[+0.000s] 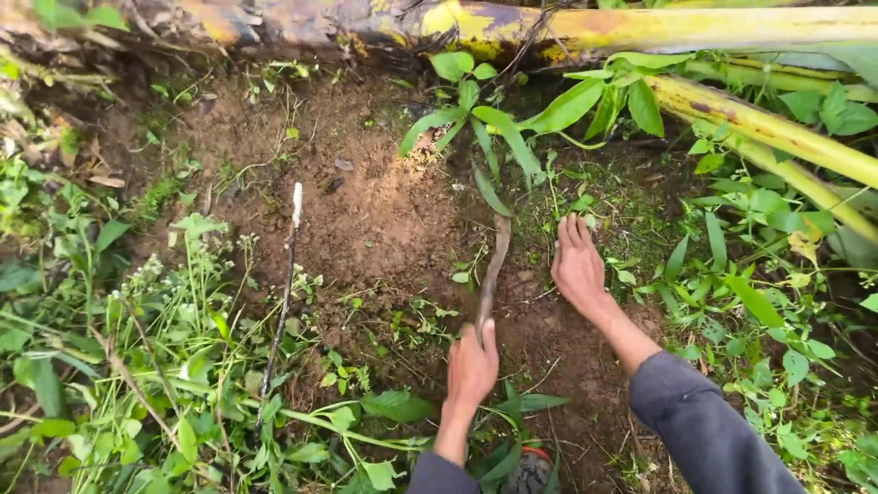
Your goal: A person is clearing weeds and grass from a patch of soil using a hand sickle and their hands, working around a fallen banana tree.
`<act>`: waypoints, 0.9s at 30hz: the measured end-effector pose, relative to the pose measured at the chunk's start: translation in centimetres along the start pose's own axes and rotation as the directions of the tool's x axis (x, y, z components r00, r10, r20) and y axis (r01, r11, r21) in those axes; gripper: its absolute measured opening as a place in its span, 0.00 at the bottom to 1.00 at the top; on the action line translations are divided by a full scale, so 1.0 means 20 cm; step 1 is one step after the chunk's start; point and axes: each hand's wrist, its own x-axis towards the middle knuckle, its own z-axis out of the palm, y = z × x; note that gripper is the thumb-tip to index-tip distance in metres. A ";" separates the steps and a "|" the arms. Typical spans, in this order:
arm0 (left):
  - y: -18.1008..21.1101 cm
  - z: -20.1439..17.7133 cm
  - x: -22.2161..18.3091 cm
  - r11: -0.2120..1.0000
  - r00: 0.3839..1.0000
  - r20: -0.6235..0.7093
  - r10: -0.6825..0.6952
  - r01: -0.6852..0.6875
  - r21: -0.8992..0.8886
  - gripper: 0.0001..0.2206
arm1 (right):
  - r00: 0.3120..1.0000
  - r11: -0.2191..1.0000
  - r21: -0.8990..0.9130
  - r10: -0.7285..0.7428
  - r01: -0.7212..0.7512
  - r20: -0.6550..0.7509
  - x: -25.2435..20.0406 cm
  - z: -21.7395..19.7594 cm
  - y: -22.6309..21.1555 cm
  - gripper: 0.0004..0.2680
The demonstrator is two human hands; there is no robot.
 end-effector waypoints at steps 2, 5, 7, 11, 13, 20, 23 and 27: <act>0.08 -0.01 0.07 0.992 0.998 -0.008 0.054 -0.055 -0.116 0.29 | 0.999 1.000 0.005 0.018 -0.018 0.027 -0.04 -0.01 -0.01 0.18; 0.13 -0.03 0.36 0.986 0.987 -0.110 0.117 -0.128 -0.104 0.29 | 0.999 0.999 -0.025 0.035 -0.034 0.042 -0.05 0.00 -0.01 0.18; 0.09 -0.08 0.25 0.982 0.990 -0.106 0.096 -0.112 -0.155 0.29 | 0.999 0.999 -0.037 0.015 -0.013 0.045 -0.04 0.00 0.01 0.17; -0.01 -0.06 -0.20 0.980 0.993 -0.085 -0.084 0.067 -0.189 0.25 | 0.997 0.998 -0.056 0.033 -0.029 0.067 -0.03 -0.07 -0.05 0.19; -0.07 -0.01 -0.09 0.980 0.993 -0.081 -0.083 0.067 -0.189 0.24 | 0.997 0.998 -0.061 0.033 -0.029 0.064 -0.01 -0.05 -0.05 0.19; 0.10 -0.01 0.13 0.982 0.991 -0.131 0.005 -0.029 -0.187 0.26 | 0.997 0.998 -0.057 0.011 -0.006 0.077 -0.03 0.04 0.04 0.18; 0.03 0.00 -0.16 0.973 0.997 -0.075 0.000 -0.018 -0.232 0.21 | 0.998 1.000 -0.027 -0.002 0.003 0.059 -0.04 0.03 0.03 0.18; 0.03 0.05 -0.10 0.981 0.999 0.012 -0.042 0.044 -0.189 0.24 | 0.999 1.000 -0.027 -0.004 0.005 0.053 -0.04 0.05 0.04 0.19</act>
